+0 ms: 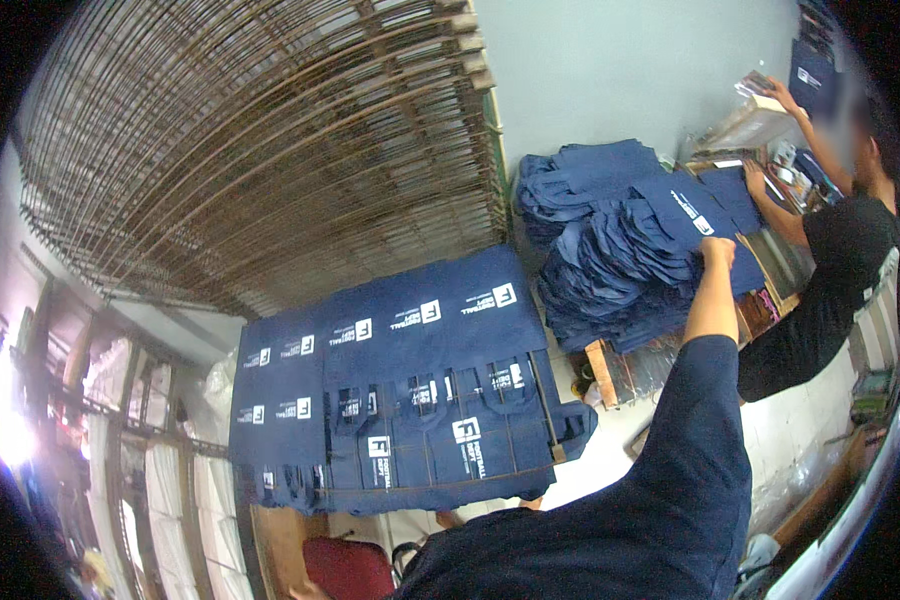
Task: The person repeatedly picks up blue tote bags from a table, folds them, and places them into a neat stack. Another person is visible in the background performing similar folding actions.
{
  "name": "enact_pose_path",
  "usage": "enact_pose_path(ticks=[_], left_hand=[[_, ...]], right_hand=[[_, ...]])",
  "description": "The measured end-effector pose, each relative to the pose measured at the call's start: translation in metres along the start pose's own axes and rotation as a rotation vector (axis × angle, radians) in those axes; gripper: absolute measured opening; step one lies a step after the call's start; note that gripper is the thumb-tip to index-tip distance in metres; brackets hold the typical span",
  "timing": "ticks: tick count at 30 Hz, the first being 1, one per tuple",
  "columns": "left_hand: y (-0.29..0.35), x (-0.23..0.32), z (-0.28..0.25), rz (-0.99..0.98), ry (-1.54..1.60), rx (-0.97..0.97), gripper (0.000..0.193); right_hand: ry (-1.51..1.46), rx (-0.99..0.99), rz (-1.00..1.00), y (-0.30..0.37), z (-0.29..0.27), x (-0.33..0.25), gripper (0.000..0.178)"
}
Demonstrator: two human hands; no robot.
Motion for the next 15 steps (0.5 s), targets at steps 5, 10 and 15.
enact_pose_path(ticks=[5,10,15], left_hand=[[-0.023,0.076,0.036,0.220,0.310,0.104,0.049],[-0.022,0.171,0.025,0.348,0.820,0.032,0.028],[0.021,0.287,0.042,0.547,1.004,-0.216,0.022]], right_hand=[[-0.878,-0.641,-0.301,-0.176,0.024,-0.045,0.008],[-0.985,-0.916,-0.299,-0.091,-0.041,-0.094,0.012],[-1.085,-0.847,-0.647,0.055,-0.179,-0.126,0.033]])
Point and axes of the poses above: each hand's wrist, its own y-axis away from the middle knuckle, its own z-axis out of the palm, x = y × z, the point moved 9 cm from there along -y, towards the middle knuckle, and after that the axes turned 8 degrees about z, right-handed, at the moved point
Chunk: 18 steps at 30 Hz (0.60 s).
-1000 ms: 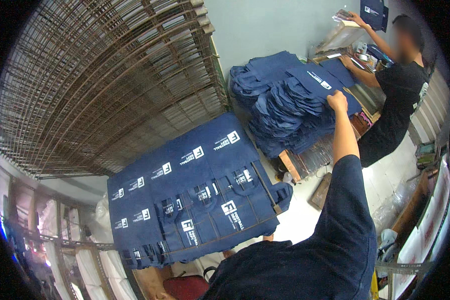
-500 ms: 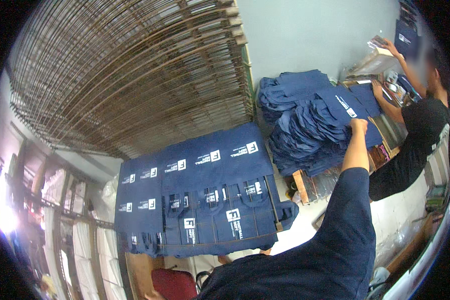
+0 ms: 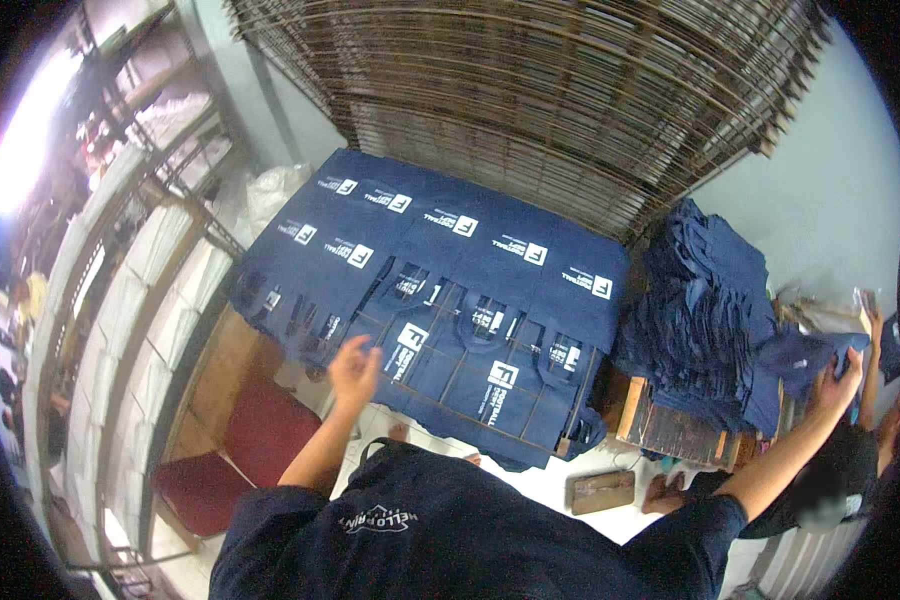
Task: The person repeatedly picks up blue tote bags from a table, folds them, and places them into a neat stack. Another person is visible in the background performing similar folding actions.
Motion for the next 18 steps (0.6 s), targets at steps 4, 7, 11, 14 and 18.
enact_pose_path(ticks=[4,7,11,14,18], left_hand=[[0.008,0.030,0.066,-0.044,0.272,-0.316,0.021],[0.015,0.044,0.081,-0.074,0.422,-0.540,0.028],[0.027,0.028,0.079,-0.110,0.589,-0.632,0.032],[0.040,-0.003,0.086,-0.200,0.670,-0.751,0.040],[0.058,-0.025,0.080,-0.681,0.859,-0.966,0.057]], right_hand=[[0.249,-0.231,-0.012,0.110,0.155,-0.031,0.051],[0.539,-0.399,0.062,0.191,0.257,0.006,0.065],[0.878,-0.646,0.097,0.288,0.359,0.100,0.068],[0.892,-0.853,0.371,0.367,0.430,0.171,0.070],[0.872,-1.114,0.462,0.442,0.521,0.249,0.068]])
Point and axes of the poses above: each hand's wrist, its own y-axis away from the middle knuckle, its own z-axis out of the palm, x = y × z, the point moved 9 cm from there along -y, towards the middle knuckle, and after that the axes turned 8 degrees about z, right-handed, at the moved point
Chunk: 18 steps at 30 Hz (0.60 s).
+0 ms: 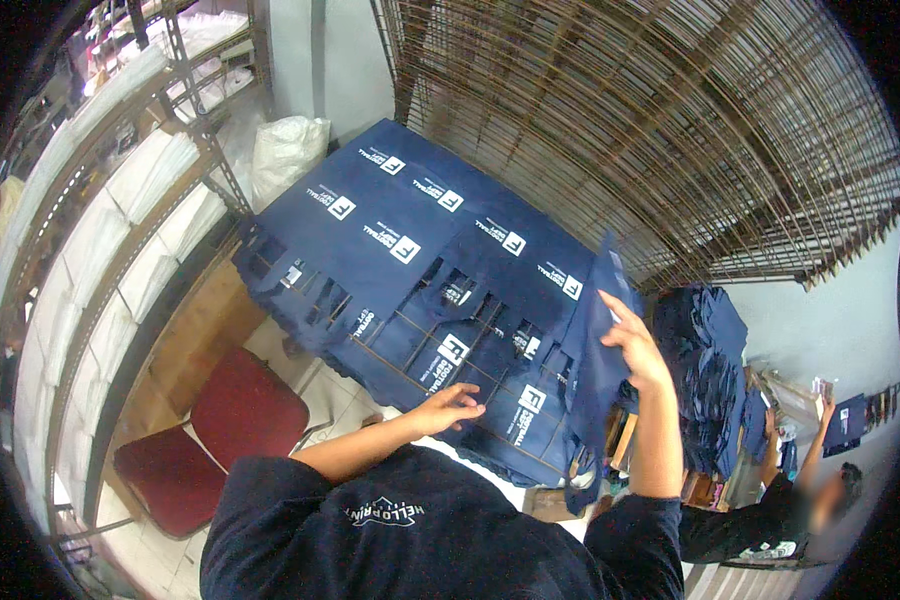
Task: The person repeatedly picks up blue tote bags from a table, folds them, and places them into a neat stack. Another person is visible in the background performing similar folding actions.
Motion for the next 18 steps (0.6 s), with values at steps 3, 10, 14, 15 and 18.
enact_pose_path(ticks=[3,10,14,15,18], left_hand=[[-0.005,-0.010,-0.011,-0.163,0.325,-0.026,0.070],[-0.038,0.060,-0.075,-0.002,0.671,-0.011,0.077],[-0.052,0.087,-0.144,0.259,0.410,0.312,0.041],[-0.055,0.086,-0.162,0.270,0.211,0.406,0.035],[-0.070,0.050,-0.203,0.278,-0.250,0.443,0.035]], right_hand=[[-0.141,-0.002,-0.077,-0.032,0.034,-0.036,0.068],[-0.541,0.175,-0.141,-0.040,0.063,-0.052,0.072],[-0.517,0.372,-0.038,-0.072,0.076,0.063,0.071],[-0.497,0.395,0.036,-0.082,0.088,0.096,0.070],[-0.425,0.368,0.151,-0.107,0.137,0.163,0.073]])
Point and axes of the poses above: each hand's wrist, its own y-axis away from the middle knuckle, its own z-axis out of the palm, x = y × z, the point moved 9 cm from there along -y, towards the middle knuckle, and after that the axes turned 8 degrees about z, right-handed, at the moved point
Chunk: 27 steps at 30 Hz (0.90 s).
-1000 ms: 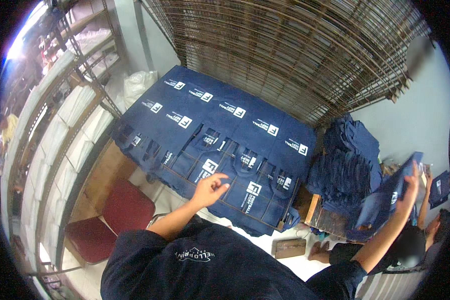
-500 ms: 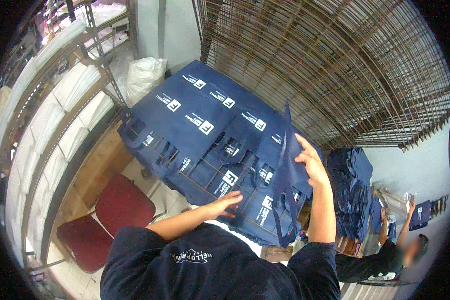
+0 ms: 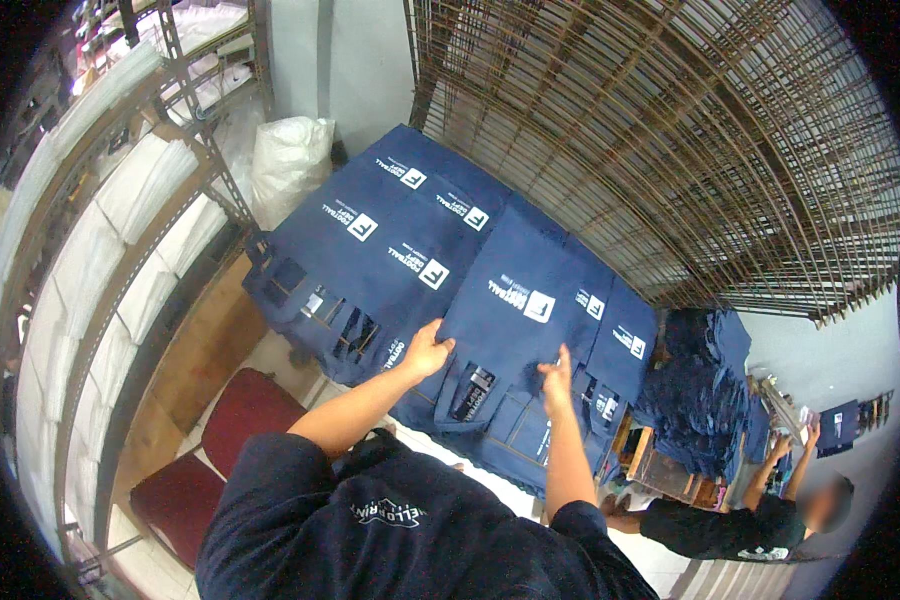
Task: The person repeatedly picks up blue tote bags from a table, folds them, and places them into a neat stack. Another person is visible in the background performing similar folding actions.
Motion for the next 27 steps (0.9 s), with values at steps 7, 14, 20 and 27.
enact_pose_path(ticks=[7,14,20,27], left_hand=[[0.006,-0.061,-0.020,-0.105,-0.338,0.068,0.046],[0.002,-0.045,-0.039,0.001,-0.458,0.112,0.050],[0.003,-0.039,-0.054,0.022,-0.557,0.141,0.048],[0.002,-0.039,-0.059,0.069,-0.591,0.161,0.045]], right_hand=[[0.027,-0.031,0.215,-0.021,0.026,0.104,0.076],[0.193,0.048,0.247,-0.020,0.024,0.113,0.073],[0.267,0.051,0.334,-0.006,0.036,0.102,0.074],[0.343,0.024,0.337,-0.015,0.039,0.112,0.071]])
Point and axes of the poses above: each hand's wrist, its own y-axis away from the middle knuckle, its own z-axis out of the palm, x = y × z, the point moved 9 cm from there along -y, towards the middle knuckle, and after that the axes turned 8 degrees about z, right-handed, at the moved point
